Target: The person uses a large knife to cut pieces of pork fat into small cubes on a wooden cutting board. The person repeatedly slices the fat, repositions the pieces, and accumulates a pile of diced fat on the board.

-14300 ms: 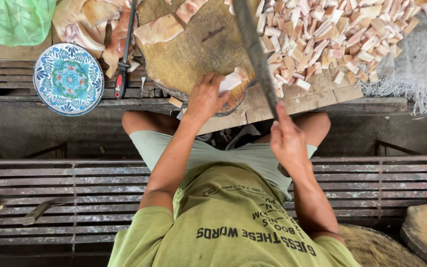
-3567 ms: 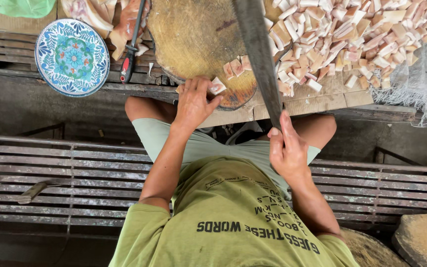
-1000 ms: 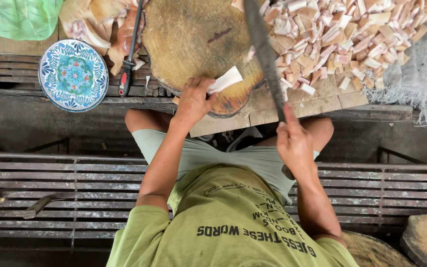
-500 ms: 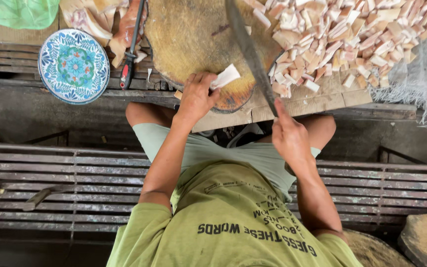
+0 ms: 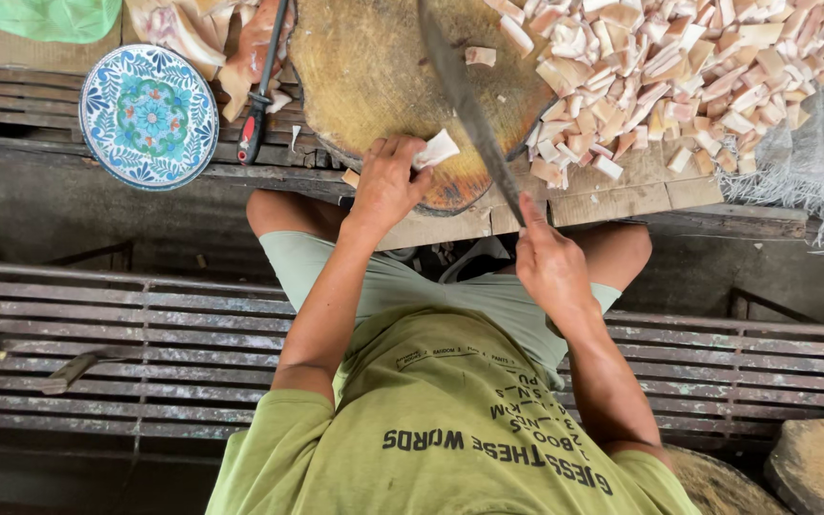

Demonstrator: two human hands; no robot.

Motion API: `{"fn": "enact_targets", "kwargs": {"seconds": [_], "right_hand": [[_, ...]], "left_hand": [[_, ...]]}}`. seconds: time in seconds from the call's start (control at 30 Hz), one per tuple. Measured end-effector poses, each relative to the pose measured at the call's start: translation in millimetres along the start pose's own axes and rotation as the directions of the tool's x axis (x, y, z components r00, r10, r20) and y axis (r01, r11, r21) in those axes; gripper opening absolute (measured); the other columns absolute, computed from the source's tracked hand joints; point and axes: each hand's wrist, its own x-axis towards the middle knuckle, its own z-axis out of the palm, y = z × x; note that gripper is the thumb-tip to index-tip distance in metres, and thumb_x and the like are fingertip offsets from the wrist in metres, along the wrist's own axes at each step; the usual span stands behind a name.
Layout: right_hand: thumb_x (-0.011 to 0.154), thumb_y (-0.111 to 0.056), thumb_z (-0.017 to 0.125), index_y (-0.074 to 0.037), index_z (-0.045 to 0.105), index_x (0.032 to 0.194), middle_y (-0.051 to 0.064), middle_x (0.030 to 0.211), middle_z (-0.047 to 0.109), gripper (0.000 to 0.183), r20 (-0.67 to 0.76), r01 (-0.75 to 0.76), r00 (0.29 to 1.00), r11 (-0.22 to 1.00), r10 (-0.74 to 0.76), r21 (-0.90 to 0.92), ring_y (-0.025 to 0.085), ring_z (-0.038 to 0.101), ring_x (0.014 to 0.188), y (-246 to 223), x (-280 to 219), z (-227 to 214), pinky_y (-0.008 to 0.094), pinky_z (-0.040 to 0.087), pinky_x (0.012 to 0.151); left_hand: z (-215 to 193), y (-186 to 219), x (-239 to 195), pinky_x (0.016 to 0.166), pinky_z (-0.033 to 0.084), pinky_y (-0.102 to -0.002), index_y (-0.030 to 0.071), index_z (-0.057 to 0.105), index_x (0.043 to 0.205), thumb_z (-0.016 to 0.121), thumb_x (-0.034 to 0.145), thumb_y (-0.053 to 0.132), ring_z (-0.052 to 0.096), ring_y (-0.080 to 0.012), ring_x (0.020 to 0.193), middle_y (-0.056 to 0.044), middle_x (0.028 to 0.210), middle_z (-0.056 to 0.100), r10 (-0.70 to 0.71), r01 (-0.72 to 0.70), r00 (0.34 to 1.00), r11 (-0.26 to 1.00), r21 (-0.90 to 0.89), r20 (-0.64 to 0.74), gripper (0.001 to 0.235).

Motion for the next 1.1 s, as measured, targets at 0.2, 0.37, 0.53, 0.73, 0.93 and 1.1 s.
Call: {"fn": "enact_targets", "kwargs": {"seconds": [0.2,0.37,0.53,0.73,0.93,1.1], "right_hand": [[0.106,0.009,0.057,-0.004,0.038,0.159,0.015,0.087,0.068,0.058,-0.344,0.147,0.938,0.945,-0.039,0.293,0.027,0.064,0.065,3.6,-19.7,5.2,0.035,0.057,0.06],[0.087,0.003,0.064,-0.003,0.042,0.156,0.02,0.083,0.068,0.072,0.074,0.103,0.992,0.992,-0.098,-0.073,0.039,0.064,0.064,0.9,-10.4,25.1,0.048,0.054,0.06],[0.095,-0.001,0.063,-0.008,0.044,0.157,0.022,0.088,0.07,0.065,-0.016,0.006,1.0,1.0,-0.005,0.013,0.037,0.068,0.071,-2.9,-17.4,-0.1,0.045,0.057,0.068],[0.108,-0.001,0.057,-0.006,0.039,0.157,0.018,0.085,0.07,0.052,-0.274,0.157,0.958,0.953,-0.084,0.257,0.026,0.064,0.062,-2.4,-27.8,5.0,0.036,0.055,0.062],[0.094,-0.008,0.06,-0.008,0.041,0.157,0.023,0.084,0.069,0.066,0.186,0.042,0.982,0.999,-0.036,-0.029,0.043,0.066,0.066,4.4,-18.1,23.9,0.051,0.054,0.063],[0.101,-0.011,0.061,-0.009,0.045,0.155,0.028,0.083,0.068,0.056,0.138,-0.279,0.953,0.958,0.268,0.066,0.048,0.067,0.073,1.8,-19.8,6.7,0.053,0.054,0.066]], "left_hand": [[3.8,-2.5,-6.5,0.091,0.045,-0.052,0.004,0.059,0.112,0.079,0.086,0.017,0.058,-0.0395,0.101,-0.017,0.105,0.065,-0.036,0.037,0.999,0.999,-0.015,0.016,0.035],[3.9,-1.6,-6.8,0.092,0.045,-0.051,0.006,0.06,0.111,0.079,0.085,0.017,0.058,-0.0387,0.102,-0.015,0.104,0.066,-0.04,0.04,0.999,0.999,-0.014,-0.007,0.034],[1.5,1.4,-6.3,0.094,0.045,-0.051,0.007,0.059,0.112,0.081,0.084,0.017,0.058,-0.0397,0.105,-0.016,0.106,0.064,-0.053,0.053,0.999,0.998,-0.034,0.001,0.036],[-7.9,1.8,-15.4,0.097,0.046,-0.05,0.003,0.052,0.115,0.082,0.084,0.018,0.056,-0.042,0.111,-0.019,0.118,0.057,-0.059,0.044,0.996,0.978,-0.203,-0.065,0.046],[-17.9,9.1,-22.1,0.096,0.042,-0.049,0.009,0.065,0.111,0.083,0.079,0.016,0.05,-0.0376,0.111,-0.015,0.119,0.057,-0.058,0.053,0.997,0.995,-0.083,-0.05,0.038],[-18.1,9.0,-30.4,0.102,0.04,-0.049,0.014,0.073,0.107,0.078,0.077,0.011,0.046,-0.037,0.116,-0.013,0.122,0.056,-0.011,0.007,0.999,0.996,-0.092,-0.034,0.031]]}}
